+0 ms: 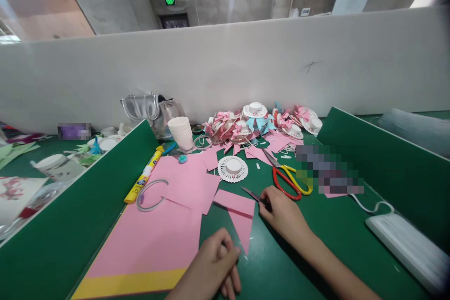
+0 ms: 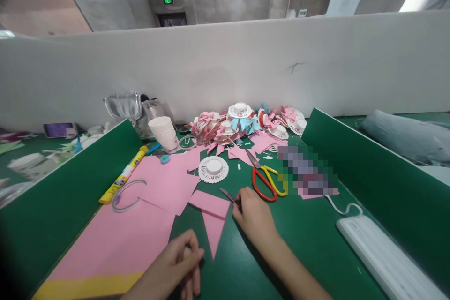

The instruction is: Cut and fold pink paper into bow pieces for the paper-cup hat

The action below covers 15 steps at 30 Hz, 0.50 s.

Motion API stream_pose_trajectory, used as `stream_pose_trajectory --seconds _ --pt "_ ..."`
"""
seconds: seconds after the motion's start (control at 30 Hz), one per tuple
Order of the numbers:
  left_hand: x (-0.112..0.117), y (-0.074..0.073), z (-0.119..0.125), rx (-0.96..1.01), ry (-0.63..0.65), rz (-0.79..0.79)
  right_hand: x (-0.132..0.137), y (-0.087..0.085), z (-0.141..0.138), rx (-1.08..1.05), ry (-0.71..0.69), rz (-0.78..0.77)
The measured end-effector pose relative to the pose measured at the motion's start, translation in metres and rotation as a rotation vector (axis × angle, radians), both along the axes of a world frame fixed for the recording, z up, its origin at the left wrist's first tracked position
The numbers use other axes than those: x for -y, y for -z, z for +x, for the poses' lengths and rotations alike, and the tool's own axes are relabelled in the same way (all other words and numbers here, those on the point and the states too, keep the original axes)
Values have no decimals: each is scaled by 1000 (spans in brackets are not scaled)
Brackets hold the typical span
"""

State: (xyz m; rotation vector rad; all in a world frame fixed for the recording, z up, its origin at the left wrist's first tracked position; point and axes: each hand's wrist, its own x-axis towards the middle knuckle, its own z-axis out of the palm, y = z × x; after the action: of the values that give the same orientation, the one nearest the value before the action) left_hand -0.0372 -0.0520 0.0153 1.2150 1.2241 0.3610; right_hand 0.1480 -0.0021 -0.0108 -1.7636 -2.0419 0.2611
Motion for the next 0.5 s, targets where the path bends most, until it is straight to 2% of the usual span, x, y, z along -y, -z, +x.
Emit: stream_pose_trajectory --seconds 0.13,0.2,0.27,0.4,0.5 --pt "-14 -20 -4 -435 208 662 -1 2 0 -34 26 29" --pt "-29 -23 1 -539 371 989 -1 3 -1 -68 41 24" --pt "-44 -20 11 -630 560 1217 -1 3 -1 -100 59 21" --pt "-64 -6 27 -748 706 1344 0 1 -2 -120 88 19" --pt "-70 -1 29 -756 695 1324 -1 0 0 -147 106 -35"
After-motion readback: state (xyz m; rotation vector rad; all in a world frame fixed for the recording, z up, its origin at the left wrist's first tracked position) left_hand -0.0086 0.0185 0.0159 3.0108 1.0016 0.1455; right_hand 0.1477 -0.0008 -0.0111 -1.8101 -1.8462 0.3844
